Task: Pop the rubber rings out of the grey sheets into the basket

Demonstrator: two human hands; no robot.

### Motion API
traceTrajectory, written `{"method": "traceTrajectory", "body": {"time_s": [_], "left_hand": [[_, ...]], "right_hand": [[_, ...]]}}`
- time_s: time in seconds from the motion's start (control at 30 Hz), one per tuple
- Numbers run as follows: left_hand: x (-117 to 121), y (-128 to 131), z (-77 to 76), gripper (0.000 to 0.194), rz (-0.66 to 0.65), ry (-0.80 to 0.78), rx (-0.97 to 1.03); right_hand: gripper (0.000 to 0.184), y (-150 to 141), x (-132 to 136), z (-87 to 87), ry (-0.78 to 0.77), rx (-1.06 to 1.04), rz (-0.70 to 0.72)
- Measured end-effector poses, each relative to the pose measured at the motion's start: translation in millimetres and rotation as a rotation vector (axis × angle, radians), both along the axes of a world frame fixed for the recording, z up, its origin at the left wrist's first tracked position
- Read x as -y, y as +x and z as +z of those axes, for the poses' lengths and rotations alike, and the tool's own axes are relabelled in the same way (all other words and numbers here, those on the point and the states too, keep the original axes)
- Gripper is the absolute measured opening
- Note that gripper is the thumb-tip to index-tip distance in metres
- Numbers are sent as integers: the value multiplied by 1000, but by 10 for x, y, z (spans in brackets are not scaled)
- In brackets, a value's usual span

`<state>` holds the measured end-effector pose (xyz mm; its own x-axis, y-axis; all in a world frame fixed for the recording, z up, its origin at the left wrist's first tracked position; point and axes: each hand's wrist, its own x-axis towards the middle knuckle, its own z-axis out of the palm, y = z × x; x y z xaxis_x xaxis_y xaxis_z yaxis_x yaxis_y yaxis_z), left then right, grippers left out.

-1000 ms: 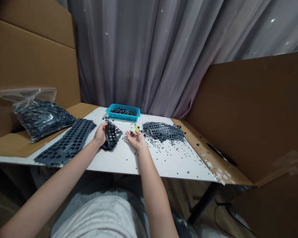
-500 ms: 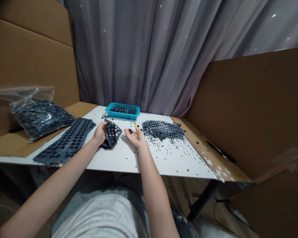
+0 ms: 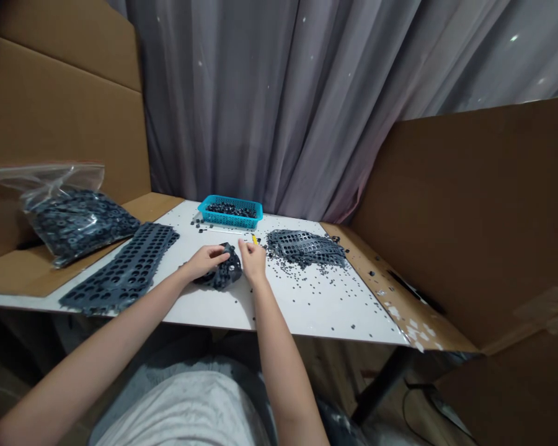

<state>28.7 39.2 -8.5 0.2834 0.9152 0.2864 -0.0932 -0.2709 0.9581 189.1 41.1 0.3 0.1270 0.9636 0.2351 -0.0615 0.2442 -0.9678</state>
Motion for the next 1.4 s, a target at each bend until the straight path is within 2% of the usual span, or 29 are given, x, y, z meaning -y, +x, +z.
{"method": "traceTrajectory", "body": {"time_s": [0.1, 0.13, 0.2, 0.3, 0.5, 0.6, 0.73, 0.83, 0.93, 1.07, 1.13, 1.2, 1.3, 1.33, 1.4], "left_hand": [[31, 15, 8, 10, -37, 60, -48], [38, 18, 15, 9, -49, 76, -60], [46, 20, 32, 9, -71, 98, -85], [44, 28, 65, 10, -91, 74, -38], [34, 86, 78, 16, -18, -25, 147], [20, 95, 59, 18, 41, -77, 231], [-19, 44, 59, 24, 122, -126, 320], [-31, 28, 71, 25, 189, -103, 356], [-17, 53, 78, 23, 215, -63, 356], [7, 74, 77, 20, 171, -59, 331], [14, 68, 73, 20, 127, -75, 311], [19, 61, 68, 29, 95, -99, 265], [22, 63, 65, 44, 109, -103, 160], [21, 66, 64, 44, 122, -84, 130], [12, 70, 59, 39, 136, -33, 97]], "right_hand": [[47, -60, 82, -5, 227, 575, -60], [48, -67, 94, -9, 246, 658, -52], [49, -74, 95, -21, 253, 695, 3], [51, -102, 71, -40, 223, 558, 137], [52, -264, 86, -47, -52, -43, 495], [52, -298, 102, -21, -89, -211, 558], [52, -238, 90, 45, -15, -464, 634], [47, -170, 74, 84, 1, -601, 651], [38, -127, 66, 100, -74, -634, 608], [31, -42, 51, 125, -119, -618, 493], [31, 35, 36, 142, -96, -555, 411], [33, 116, 25, 152, -7, -449, 270], [36, 166, 33, 131, 206, -123, 14], [36, 151, 43, 114, 271, 47, -36], [36, 83, 67, 71, 365, 403, -50]]}}
